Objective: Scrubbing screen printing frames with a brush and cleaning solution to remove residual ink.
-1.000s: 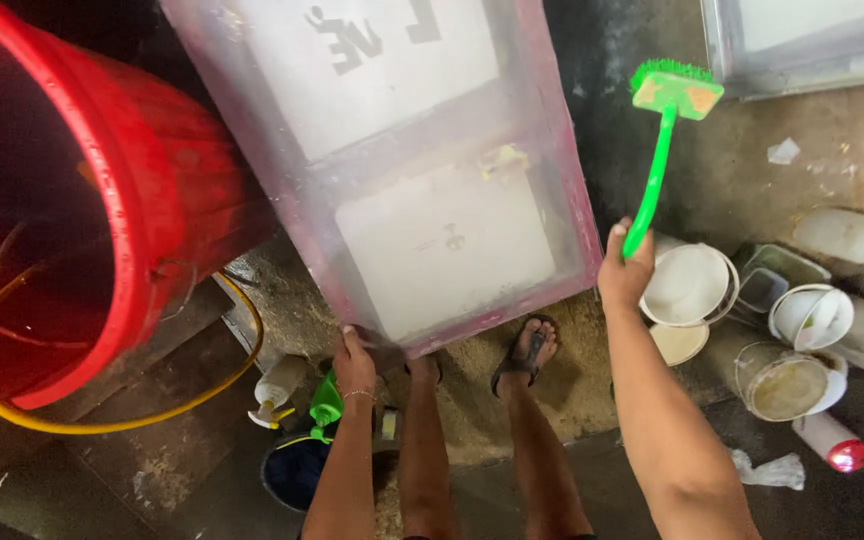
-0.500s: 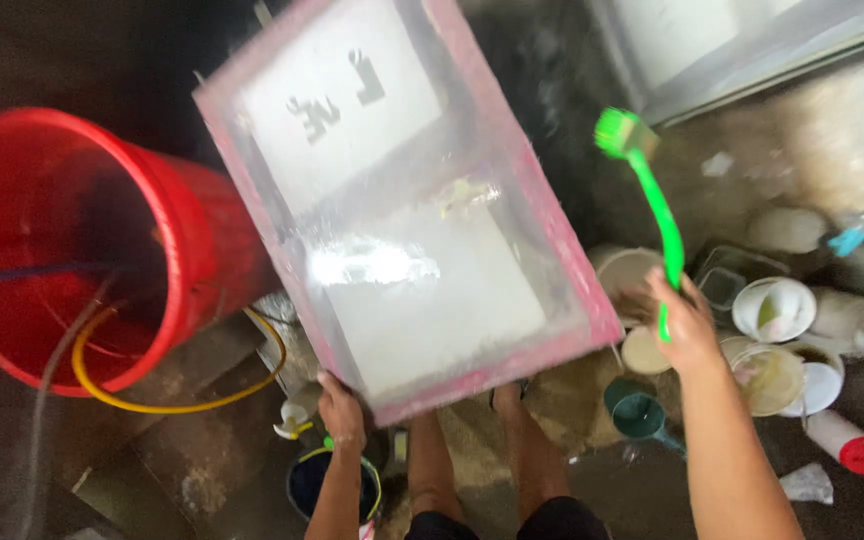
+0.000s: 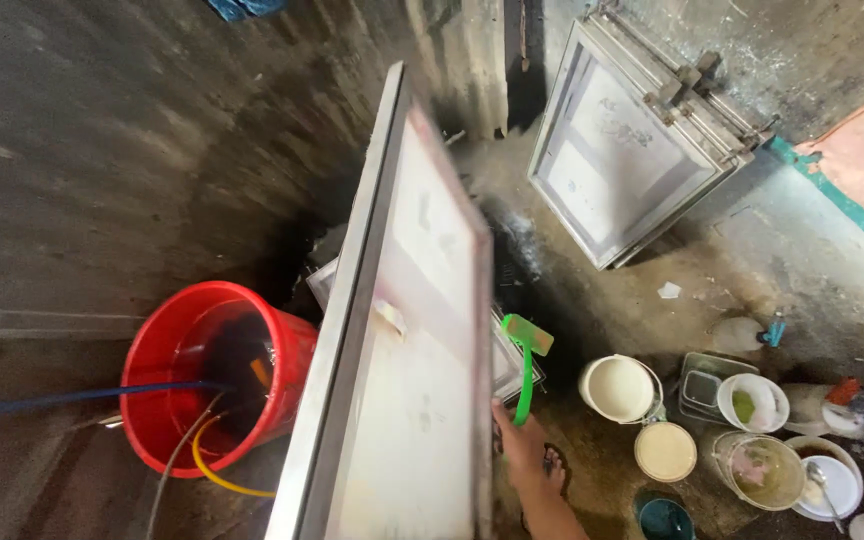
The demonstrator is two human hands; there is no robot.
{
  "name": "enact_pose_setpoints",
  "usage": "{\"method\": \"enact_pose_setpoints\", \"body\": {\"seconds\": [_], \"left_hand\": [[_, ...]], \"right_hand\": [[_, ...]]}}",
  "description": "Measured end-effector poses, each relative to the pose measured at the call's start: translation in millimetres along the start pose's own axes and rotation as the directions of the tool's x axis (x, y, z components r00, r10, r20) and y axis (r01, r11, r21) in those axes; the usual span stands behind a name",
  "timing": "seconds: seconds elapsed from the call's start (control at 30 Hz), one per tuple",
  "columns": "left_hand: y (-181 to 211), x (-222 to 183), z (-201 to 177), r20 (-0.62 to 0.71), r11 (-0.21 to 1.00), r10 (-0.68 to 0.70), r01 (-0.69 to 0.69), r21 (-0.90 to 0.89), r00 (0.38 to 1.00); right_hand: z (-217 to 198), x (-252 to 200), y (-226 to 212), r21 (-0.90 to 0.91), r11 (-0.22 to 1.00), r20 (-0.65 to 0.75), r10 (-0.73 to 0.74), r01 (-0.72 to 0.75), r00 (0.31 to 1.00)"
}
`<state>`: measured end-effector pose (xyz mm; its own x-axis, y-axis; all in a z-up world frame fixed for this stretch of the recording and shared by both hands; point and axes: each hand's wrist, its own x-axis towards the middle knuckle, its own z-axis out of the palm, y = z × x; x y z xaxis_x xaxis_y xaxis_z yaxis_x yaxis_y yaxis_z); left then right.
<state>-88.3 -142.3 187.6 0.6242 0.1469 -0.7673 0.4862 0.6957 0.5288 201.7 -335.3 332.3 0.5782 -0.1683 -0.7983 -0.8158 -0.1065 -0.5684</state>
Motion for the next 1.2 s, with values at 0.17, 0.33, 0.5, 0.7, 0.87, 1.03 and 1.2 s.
{"method": "enact_pose_setpoints", "body": {"seconds": [0.17,0.33,0.5,0.7,0.87,1.03,1.2], "left_hand": [[52,-37,-26,0.216,0.989,-0.04,0.008,0.15,0.975],[226,-68,42,0.389,0.976,-0.053,-0.035,0.216,0.92],[325,-97,92,0.33,0.81,-0.216,-0.019,0.586,0.919],[175,32,50,-0.386,0.628,0.352,0.091,0.773,0.853],[97,123,-34,-0.504,0.709,0.372,0.112,0.696,0.779],[55,200,-105,-0.524,0.685,0.343,0.174,0.708,0.779],[136,195,-50,-0.622,0.743,0.188,0.304,0.596,0.76]], "right_hand": [[-4,-14,-12,0.031,0.999,-0.048,0.015,-0.014,0.999],[-71,93,44,-0.265,0.962,-0.164,-0.111,0.065,0.98],[-155,138,43,-0.489,0.829,-0.304,-0.455,0.272,0.837],[-87,208,35,-0.776,0.533,-0.19,-0.708,0.338,0.68],[33,293,33,-0.703,0.481,-0.018,-0.748,0.524,0.664],[119,352,44,-0.745,0.282,0.092,-0.854,0.604,0.512],[147,369,58,-0.735,0.26,0.076,-0.886,0.626,0.458]]}}
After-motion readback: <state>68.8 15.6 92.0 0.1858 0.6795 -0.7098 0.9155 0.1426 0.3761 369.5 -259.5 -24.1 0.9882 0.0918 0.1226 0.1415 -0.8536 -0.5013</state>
